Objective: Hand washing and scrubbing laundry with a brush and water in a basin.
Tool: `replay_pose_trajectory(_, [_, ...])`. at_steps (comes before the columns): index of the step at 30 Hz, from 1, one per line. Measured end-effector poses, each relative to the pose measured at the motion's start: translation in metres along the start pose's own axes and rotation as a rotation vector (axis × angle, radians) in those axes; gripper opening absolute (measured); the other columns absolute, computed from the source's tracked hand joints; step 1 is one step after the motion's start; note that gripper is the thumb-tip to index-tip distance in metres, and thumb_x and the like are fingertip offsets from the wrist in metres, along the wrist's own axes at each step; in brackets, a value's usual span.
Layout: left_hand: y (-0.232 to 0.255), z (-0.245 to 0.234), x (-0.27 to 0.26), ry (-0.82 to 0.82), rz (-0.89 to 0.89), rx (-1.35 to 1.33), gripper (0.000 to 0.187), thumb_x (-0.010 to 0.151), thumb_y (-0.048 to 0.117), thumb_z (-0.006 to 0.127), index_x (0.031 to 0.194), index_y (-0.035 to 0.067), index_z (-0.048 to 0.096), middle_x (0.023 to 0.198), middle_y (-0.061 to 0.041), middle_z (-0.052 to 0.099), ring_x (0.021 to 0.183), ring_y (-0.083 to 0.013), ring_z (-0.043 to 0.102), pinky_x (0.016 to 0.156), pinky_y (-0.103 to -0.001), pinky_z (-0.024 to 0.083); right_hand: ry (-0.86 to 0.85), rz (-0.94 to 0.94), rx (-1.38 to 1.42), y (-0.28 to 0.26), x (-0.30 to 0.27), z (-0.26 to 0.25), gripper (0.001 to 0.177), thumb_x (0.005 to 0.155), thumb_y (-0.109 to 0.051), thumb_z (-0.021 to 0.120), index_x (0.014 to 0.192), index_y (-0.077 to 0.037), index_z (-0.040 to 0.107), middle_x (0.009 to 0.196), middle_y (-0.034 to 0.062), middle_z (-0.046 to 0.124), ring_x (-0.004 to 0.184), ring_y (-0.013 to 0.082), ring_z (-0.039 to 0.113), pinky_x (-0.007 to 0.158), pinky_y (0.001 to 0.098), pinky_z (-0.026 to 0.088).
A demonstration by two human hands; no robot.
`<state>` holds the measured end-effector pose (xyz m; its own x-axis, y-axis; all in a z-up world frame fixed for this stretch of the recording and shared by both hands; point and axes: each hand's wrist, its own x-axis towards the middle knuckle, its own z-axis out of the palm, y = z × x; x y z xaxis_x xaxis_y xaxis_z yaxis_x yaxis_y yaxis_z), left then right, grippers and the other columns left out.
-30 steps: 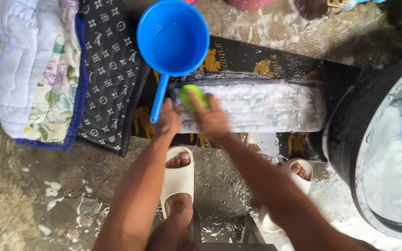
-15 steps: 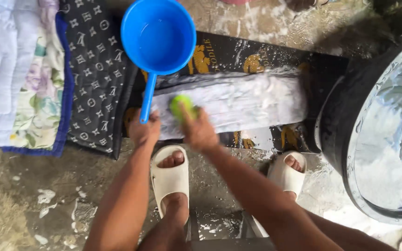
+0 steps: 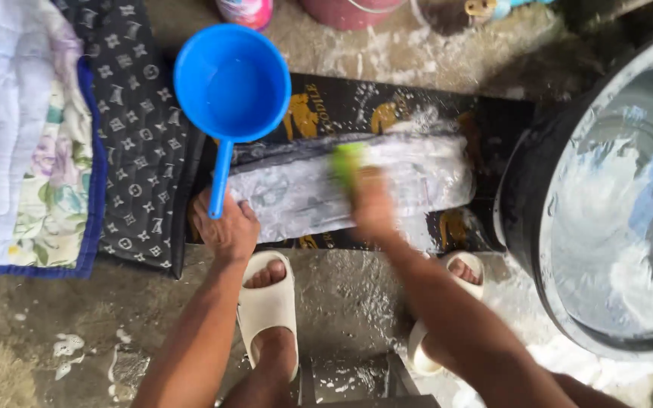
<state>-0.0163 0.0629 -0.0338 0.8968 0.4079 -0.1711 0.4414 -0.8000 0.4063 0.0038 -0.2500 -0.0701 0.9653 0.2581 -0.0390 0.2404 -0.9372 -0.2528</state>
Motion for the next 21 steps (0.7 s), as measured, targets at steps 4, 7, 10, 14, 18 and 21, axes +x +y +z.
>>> replay_pose_trajectory(4, [0.025,-0.005,-0.015,-0.162,0.470,0.158,0.062,0.085,0.012,0.073,0.144,0.015,0.054,0.153,-0.012,0.046,0.132,-0.0379,0.052,0.102,-0.058,0.045,0.006,-0.172,-0.097,-0.059,0.023,-0.041,0.058,0.104,-0.019,0.043,0.160,-0.014,0.028,0.127,0.0186,0.057,0.102,0.0257,0.057,0.089,0.0446,0.047])
replay_pose_trajectory(7, [0.035,0.005,-0.020,-0.379,0.655,0.230,0.073,0.083,0.020,0.071,0.151,0.024,0.045,0.166,-0.009,0.032,0.141,-0.0376,0.039,0.108,-0.060,0.039,0.356,-0.345,-0.874,0.062,-0.002,-0.008,0.049,0.109,-0.014,0.041,0.157,-0.010,0.036,0.132,0.0095,0.063,0.081,0.0136,0.056,0.065,0.0258,0.050])
replay_pose_trajectory(10, [0.062,-0.016,-0.016,-0.534,0.641,0.319,0.082,0.084,0.040,0.071,0.155,0.026,0.033,0.166,-0.009,0.018,0.149,-0.0413,0.019,0.110,-0.065,0.029,0.242,-0.161,-0.635,0.137,-0.015,-0.037,0.047,0.108,-0.014,0.049,0.155,-0.014,0.043,0.129,0.0053,0.062,0.085,0.0152,0.057,0.066,0.0233,0.052])
replay_pose_trajectory(14, [0.087,-0.030,-0.016,-0.756,0.523,0.432,0.112,0.073,0.062,0.078,0.160,0.025,0.019,0.169,-0.008,0.005,0.154,-0.0400,0.007,0.120,-0.063,0.020,0.186,-0.051,-0.131,0.148,-0.034,-0.011,0.038,0.109,-0.012,0.054,0.147,-0.012,0.050,0.124,0.0092,0.058,0.099,0.0229,0.059,0.082,0.0316,0.056])
replay_pose_trajectory(18, [0.072,-0.006,-0.023,-0.691,0.570,0.434,0.104,0.080,0.062,0.074,0.162,0.027,0.020,0.170,-0.009,0.004,0.154,-0.0417,0.007,0.117,-0.065,0.022,0.342,-0.178,-0.112,0.080,-0.048,0.014,0.028,0.113,-0.009,0.052,0.141,-0.005,0.052,0.123,0.0143,0.056,0.102,0.0250,0.060,0.089,0.0361,0.059])
replay_pose_trajectory(21, [0.075,-0.008,-0.020,-0.677,0.528,0.415,0.104,0.080,0.063,0.073,0.162,0.029,0.019,0.170,-0.007,0.002,0.154,-0.0387,0.005,0.119,-0.063,0.020,0.114,-0.142,-0.053,0.029,-0.048,-0.042,0.048,0.093,-0.023,0.060,0.137,-0.003,0.058,0.118,0.0181,0.059,0.097,0.0328,0.057,0.071,0.0314,0.059])
